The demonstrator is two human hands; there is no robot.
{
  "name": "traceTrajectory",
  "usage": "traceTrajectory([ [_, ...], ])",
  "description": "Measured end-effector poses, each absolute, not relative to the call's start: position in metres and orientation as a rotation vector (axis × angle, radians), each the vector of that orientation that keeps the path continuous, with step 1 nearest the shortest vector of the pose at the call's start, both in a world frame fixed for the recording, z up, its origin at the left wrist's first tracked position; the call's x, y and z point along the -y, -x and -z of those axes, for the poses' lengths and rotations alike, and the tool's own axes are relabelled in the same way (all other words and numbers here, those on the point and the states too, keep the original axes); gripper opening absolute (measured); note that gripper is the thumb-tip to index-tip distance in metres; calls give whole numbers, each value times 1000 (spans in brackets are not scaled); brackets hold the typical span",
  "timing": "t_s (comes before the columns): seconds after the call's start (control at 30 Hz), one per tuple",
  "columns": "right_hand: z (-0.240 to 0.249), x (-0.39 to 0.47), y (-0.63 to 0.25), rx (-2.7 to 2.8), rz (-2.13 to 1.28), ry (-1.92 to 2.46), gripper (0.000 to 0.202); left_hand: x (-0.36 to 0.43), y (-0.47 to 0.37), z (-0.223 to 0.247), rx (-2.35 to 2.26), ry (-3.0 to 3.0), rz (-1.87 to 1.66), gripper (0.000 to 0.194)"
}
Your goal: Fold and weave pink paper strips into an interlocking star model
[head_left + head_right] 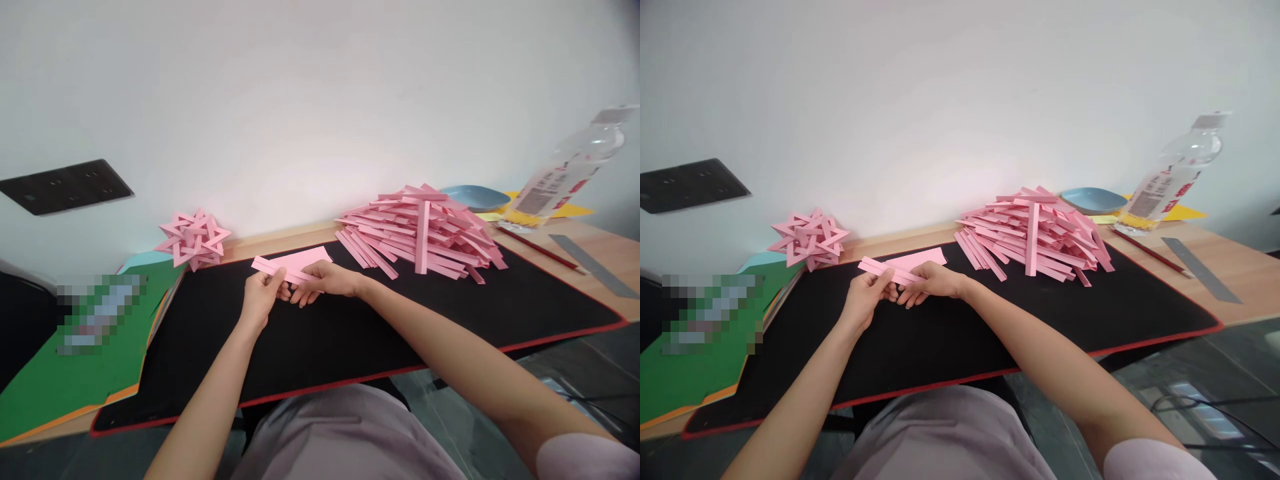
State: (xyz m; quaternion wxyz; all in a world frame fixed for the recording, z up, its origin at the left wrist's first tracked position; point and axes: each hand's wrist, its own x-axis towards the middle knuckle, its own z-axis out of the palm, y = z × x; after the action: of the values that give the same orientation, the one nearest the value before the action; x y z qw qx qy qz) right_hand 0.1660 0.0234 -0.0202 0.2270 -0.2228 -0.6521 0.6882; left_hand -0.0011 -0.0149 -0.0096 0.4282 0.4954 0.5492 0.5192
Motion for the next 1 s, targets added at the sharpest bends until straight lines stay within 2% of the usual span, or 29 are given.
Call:
traceTrajectory([
  [0.27,23,-24,-166,1843,-1872,607,39,16,1,13,-1364,-1299,-1144,33],
  [1.0,13,-21,-169,1622,-2046,391,36,15,2,6,-1230,-1047,-1328,36],
])
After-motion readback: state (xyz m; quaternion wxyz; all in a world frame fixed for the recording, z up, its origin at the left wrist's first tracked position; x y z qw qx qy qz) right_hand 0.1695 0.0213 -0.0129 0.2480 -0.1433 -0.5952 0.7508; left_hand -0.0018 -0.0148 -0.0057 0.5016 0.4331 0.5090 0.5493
